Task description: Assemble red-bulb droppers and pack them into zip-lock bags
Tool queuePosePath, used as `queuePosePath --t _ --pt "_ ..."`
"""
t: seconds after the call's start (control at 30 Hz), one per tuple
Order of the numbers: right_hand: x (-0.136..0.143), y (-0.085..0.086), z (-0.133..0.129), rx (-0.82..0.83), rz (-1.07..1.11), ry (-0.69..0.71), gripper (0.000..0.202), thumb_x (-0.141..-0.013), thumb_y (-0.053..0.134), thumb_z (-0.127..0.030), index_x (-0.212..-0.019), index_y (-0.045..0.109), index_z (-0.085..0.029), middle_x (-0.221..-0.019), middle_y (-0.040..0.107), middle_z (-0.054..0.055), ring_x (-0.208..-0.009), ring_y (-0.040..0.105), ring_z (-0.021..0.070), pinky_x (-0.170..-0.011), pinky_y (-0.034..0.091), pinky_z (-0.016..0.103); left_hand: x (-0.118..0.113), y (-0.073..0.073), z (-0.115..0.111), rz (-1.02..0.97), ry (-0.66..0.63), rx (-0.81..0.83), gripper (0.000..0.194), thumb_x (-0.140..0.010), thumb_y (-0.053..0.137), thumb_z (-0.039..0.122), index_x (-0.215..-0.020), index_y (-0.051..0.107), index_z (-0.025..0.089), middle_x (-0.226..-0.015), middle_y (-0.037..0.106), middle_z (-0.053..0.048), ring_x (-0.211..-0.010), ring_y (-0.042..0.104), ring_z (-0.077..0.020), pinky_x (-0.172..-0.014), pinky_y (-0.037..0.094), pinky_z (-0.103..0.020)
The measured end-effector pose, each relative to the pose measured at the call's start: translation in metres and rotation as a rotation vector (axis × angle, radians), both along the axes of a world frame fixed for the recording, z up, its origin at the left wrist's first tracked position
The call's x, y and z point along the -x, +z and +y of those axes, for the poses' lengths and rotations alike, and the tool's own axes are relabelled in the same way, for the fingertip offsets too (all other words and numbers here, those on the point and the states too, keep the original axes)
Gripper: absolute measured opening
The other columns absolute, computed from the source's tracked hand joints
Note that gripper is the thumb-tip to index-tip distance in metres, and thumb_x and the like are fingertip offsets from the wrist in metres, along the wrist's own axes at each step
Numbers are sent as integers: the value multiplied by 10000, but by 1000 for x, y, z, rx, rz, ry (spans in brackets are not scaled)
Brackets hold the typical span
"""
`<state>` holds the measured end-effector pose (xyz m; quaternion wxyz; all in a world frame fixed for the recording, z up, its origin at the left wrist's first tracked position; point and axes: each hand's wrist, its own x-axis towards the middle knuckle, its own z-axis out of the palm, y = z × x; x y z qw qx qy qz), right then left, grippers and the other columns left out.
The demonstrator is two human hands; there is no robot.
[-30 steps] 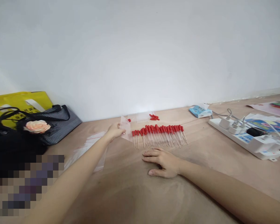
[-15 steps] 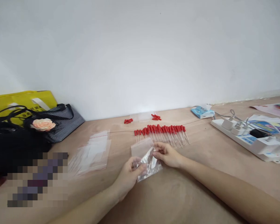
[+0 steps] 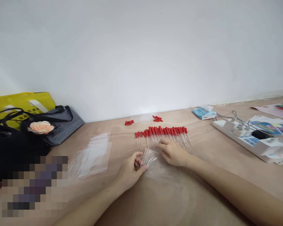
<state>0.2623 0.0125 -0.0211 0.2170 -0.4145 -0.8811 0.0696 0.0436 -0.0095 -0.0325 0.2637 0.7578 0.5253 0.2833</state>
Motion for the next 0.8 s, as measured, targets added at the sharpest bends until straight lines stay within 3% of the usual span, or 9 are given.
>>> queuePosePath --t 0.17,0.3,0.43,0.5,0.6,0.7,0.8 --pt "20 -8 -26 66 205 4 357 -791 504 -267 -1129 523 -157 -1048 551 111 -948 516 214 -809 432 350 1 -4 -3 -39 100 46 322 -700 550 343 -974 513 179 -609 593 30 -531 508 -130 -527 388 -234" --pt "23 -11 -39 158 89 66 577 -766 538 -419 -1250 431 -123 -1258 454 140 -1120 439 258 -926 374 396 2 -4 -2 -26 106 125 286 -707 541 389 -869 569 154 -553 585 23 -460 468 -117 -467 349 -220" --pt "10 -10 -28 176 22 273 551 -817 470 -448 -1276 412 -148 -1326 395 116 -1209 367 220 -1011 285 379 7 11 -3 106 -145 76 291 -759 503 418 -745 653 169 -655 627 -21 -613 541 -152 -581 407 -247" --pt "3 -9 -20 193 24 350 563 -816 477 -449 -1286 396 -149 -1340 376 115 -1235 334 203 -1036 245 374 12 21 -4 179 -347 -25 277 -778 504 417 -822 681 210 -895 651 -56 -834 552 -196 -741 416 -304" --pt "-5 -8 -11 230 30 440 555 -814 491 -437 -1280 401 -150 -1324 398 110 -1244 324 180 -1061 193 371 21 29 -6 264 -579 -131 322 -774 538 421 -1029 633 249 -1158 572 -87 -1105 441 -258 -913 329 -403" --pt "-8 -7 -10 250 56 448 524 -812 501 -427 -1256 434 -156 -1302 429 106 -1236 339 180 -1056 209 379 26 30 -9 332 -679 -196 472 -766 548 451 -1184 522 233 -1186 557 -106 -1173 393 -278 -954 279 -434" --pt "-9 -6 -13 232 82 410 526 -804 517 -416 -1251 441 -149 -1300 428 121 -1213 375 195 -1032 261 382 28 28 -13 416 -648 -276 477 -774 520 482 -1197 504 261 -1228 521 -100 -1163 400 -297 -956 251 -466"
